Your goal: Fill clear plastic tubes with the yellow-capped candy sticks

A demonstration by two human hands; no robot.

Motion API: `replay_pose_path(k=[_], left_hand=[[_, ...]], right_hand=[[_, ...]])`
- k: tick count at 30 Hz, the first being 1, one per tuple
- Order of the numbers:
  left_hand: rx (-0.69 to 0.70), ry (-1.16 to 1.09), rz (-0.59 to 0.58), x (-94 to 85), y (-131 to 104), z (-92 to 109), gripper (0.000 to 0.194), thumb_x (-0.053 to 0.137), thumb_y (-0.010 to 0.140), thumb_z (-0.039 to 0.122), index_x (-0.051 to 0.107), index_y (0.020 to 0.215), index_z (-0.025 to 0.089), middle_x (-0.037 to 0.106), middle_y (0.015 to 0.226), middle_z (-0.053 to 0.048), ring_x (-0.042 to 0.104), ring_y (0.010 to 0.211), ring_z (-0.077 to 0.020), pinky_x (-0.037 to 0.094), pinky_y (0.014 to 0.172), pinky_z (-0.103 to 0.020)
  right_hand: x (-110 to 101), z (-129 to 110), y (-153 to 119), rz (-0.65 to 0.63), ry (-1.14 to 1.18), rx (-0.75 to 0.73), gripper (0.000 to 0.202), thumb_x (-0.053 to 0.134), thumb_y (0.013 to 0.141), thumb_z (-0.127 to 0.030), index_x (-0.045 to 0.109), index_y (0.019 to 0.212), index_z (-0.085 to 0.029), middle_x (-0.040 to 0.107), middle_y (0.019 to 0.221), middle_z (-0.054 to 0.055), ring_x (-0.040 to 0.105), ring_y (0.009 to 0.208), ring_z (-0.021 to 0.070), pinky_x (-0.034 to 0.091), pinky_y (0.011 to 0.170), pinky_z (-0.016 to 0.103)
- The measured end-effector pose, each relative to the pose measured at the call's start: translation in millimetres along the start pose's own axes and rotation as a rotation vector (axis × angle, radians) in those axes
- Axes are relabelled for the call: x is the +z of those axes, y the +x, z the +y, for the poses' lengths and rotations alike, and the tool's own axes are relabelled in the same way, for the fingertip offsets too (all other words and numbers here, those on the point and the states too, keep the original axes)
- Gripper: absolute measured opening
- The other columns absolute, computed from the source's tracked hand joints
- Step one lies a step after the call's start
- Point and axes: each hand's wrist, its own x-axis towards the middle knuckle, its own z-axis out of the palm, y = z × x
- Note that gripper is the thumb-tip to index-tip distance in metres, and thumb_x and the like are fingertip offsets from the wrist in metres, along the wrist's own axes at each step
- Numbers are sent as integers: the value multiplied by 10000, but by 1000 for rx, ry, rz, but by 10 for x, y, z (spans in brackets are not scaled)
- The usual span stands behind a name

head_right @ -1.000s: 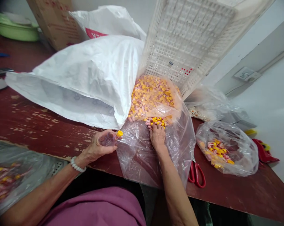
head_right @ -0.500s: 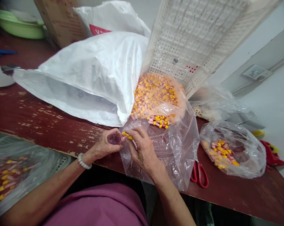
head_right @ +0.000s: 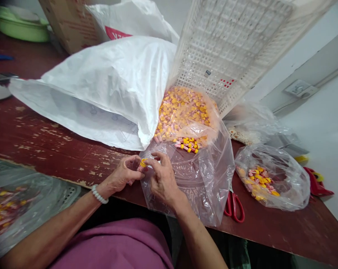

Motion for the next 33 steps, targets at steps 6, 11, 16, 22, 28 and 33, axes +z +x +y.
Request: replay_pose_path(k=[6, 11, 16, 22, 28, 33], left_hand=[[25, -67, -48, -106, 33, -34, 239, 669, 572, 153, 515, 754, 157, 528, 671, 36, 457, 531, -75, 358, 371, -156], [179, 81, -66, -153, 3, 2, 245, 665, 553, 109, 526, 753, 139, 521, 644, 32, 464, 575, -73, 376, 516, -183], [290, 266, -101, -74, -57, 100, 196, 607, 568, 71, 528, 738, 128, 534, 724, 8, 451, 630, -84, 356, 568, -197], [310, 396, -189, -36, -108, 133, 205, 569, 585, 51, 543, 772, 133, 496, 717, 19, 422, 635, -90, 337, 565, -202], [310, 396, -177, 0, -96, 118, 185, 595, 587, 73, 536, 752, 132, 469, 698, 25, 413, 637, -94, 333, 556, -204], [273, 390, -163, -7, -84, 104, 177, 622, 603, 119, 537, 758, 128, 450, 676, 36, 395, 619, -88, 314, 536, -202]], right_hand=[[-301, 1054, 221, 198, -425, 421, 262, 467, 745, -118, 604, 966, -145, 590, 1027, 143, 497, 1015, 263, 390, 902, 436], [-404, 1458, 177, 207, -434, 484, 153, 506, 804, -231, 629, 822, -143, 600, 952, 163, 502, 955, 281, 398, 845, 446], [-405, 798, 166, 156, -168, 316, 250, 466, 881, -364, 624, 958, -185, 627, 910, 63, 560, 857, 188, 459, 790, 354], [-471, -174, 208, 29, 104, -11, 162, 523, 869, -222, 637, 985, -229, 572, 942, 46, 561, 916, 156, 473, 792, 305], [-484, -337, 213, -63, 48, -115, 277, 514, 870, -199, 540, 1143, -243, 587, 1048, 58, 560, 972, 164, 481, 825, 316], [-423, -363, 138, 36, -74, -36, 177, 491, 868, -235, 573, 1025, -231, 504, 1170, 82, 462, 1128, 214, 388, 964, 419]])
